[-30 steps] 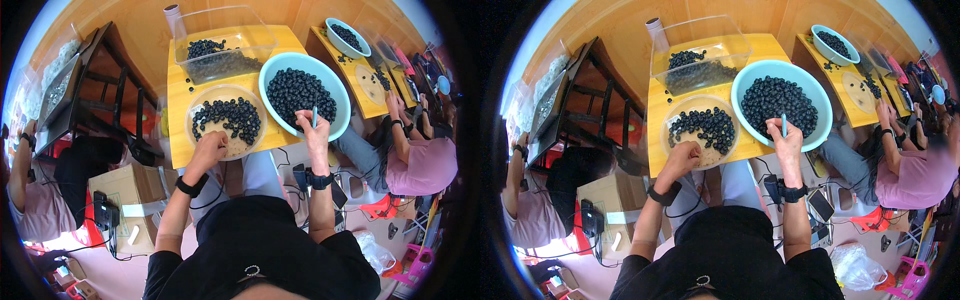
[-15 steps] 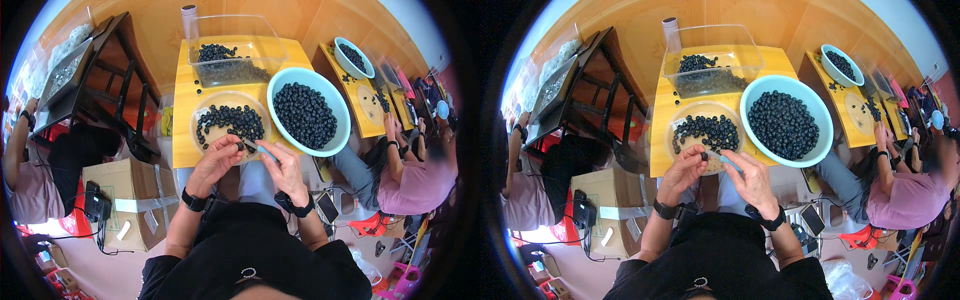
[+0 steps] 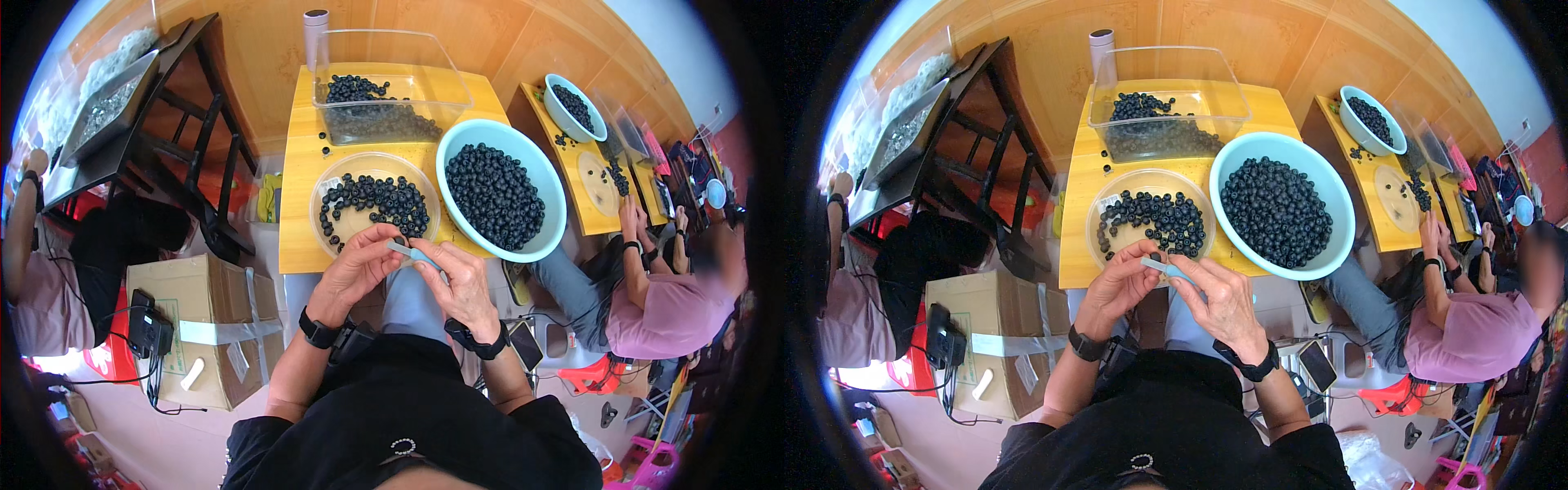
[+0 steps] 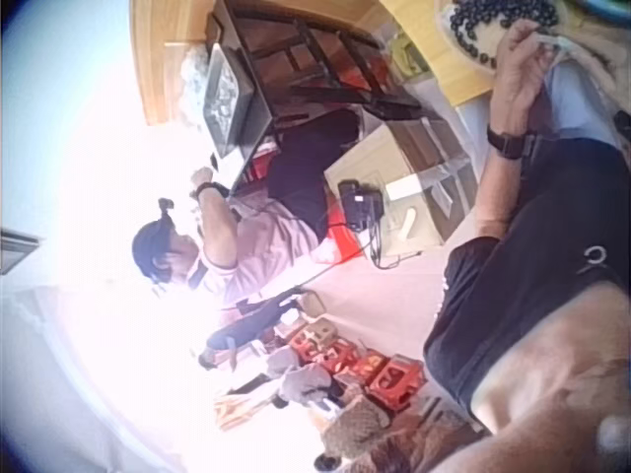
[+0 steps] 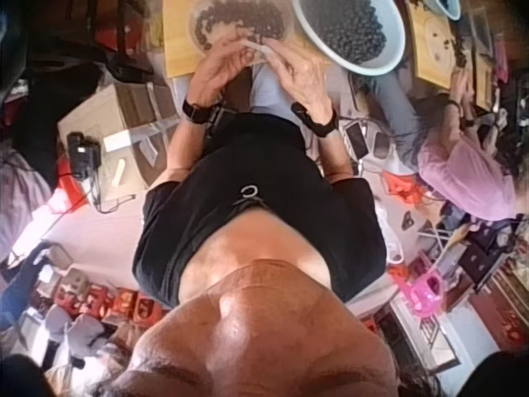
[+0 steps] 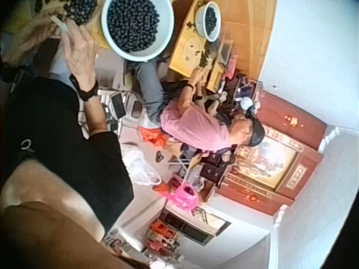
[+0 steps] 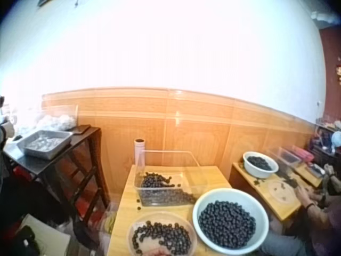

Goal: Sorting and inspecting small black spherical plastic components into containers using hands and a small probing tool.

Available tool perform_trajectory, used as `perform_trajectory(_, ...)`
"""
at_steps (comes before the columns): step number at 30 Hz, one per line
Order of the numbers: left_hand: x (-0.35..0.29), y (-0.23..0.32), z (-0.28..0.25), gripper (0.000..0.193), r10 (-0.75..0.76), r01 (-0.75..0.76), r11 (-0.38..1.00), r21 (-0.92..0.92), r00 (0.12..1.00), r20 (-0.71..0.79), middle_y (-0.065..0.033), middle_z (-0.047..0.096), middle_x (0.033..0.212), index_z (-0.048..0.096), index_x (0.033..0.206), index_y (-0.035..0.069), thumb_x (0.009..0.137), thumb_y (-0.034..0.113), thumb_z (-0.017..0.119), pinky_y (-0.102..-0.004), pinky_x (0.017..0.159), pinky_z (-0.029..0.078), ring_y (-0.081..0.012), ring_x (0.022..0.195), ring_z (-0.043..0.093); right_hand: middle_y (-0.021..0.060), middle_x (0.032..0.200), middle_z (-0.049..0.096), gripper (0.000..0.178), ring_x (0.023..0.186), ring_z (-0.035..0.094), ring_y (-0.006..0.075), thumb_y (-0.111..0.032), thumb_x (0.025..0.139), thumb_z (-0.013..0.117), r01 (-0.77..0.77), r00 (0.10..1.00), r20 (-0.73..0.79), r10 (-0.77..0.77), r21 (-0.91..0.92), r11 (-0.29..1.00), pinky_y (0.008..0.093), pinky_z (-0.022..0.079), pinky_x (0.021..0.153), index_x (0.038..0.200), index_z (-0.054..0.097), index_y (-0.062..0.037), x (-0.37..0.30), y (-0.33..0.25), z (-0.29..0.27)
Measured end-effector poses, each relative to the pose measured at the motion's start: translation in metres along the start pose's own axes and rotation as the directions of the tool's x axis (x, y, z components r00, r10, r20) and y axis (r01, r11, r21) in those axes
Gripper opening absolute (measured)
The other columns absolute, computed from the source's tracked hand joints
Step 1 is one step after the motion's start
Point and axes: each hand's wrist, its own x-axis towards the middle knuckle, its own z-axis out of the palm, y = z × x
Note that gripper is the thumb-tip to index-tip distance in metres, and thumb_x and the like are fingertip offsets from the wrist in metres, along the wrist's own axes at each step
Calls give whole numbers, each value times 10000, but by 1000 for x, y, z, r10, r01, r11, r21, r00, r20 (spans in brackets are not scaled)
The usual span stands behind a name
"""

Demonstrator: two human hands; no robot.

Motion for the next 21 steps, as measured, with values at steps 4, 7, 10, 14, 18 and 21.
perform_trajectory(4, -1, 0, 0, 185, 4, -3, 1000, -5, 1000, 17, -77, 643, 934, 577, 1053, 29, 869, 47, 585, -225, 721, 545, -123, 805, 638, 108, 700, 586, 261, 599, 591, 287, -132, 792, 666, 4, 1000, -16, -4, 1, 1000, 360, 452, 515, 1041, 642, -58, 1, -1, 0)
perform_trajectory(7, -2, 0, 1, 180, 5, -5, 1000, -9, 1000, 16, -73, 643, 924, 579, 1050, 30, 871, 49, 584, -224, 715, 546, -121, 797, 639, 108, 698, 586, 261, 596, 589, 286, -130, 789, 668, -1, 1000, 0, 1, -17, 1000, 362, 452, 514, 1038, 643, -56, 1, -2, -1)
perform_trajectory(10, -3, 0, 3, 171, 2, -2, 1000, -7, 1000, 2, -69, 642, 914, 580, 1040, 30, 871, 52, 585, -221, 706, 546, -119, 785, 639, 105, 695, 581, 256, 591, 586, 284, -133, 791, 666, -3, 1000, 9, 3, -34, 999, 362, 451, 513, 1035, 645, -58, 1, -3, -2)
perform_trajectory(14, -4, 1, 1, 155, -13, 13, 1000, 9, 999, 29, -75, 639, 909, 580, 1017, 25, 866, 55, 594, -215, 697, 544, -117, 775, 638, 112, 707, 597, 249, 600, 594, 285, -130, 793, 663, 7, 1000, 24, -6, -36, 999, 355, 457, 519, 1031, 648, -60, 1, -1, -4)
perform_trajectory(18, -7, 5, 6, 154, -48, 57, 997, -59, 988, 144, -84, 641, 900, 579, 1008, 23, 858, 50, 602, -213, 698, 544, -121, 766, 639, 134, 759, 640, 193, 610, 609, 282, -135, 819, 635, -45, 995, -96, 40, -53, 998, 349, 468, 533, 984, 666, -41, 2, 33, -1)
perform_trajectory(21, -11, 6, 11, 156, -27, 36, 997, -72, 992, 125, -91, 640, 894, 579, 1005, 22, 852, 38, 604, -212, 684, 543, -129, 756, 640, 147, 800, 658, 185, 611, 620, 266, -144, 836, 616, -131, 983, -137, 126, -24, 991, 335, 473, 545, 964, 671, -22, 2, 42, -11)
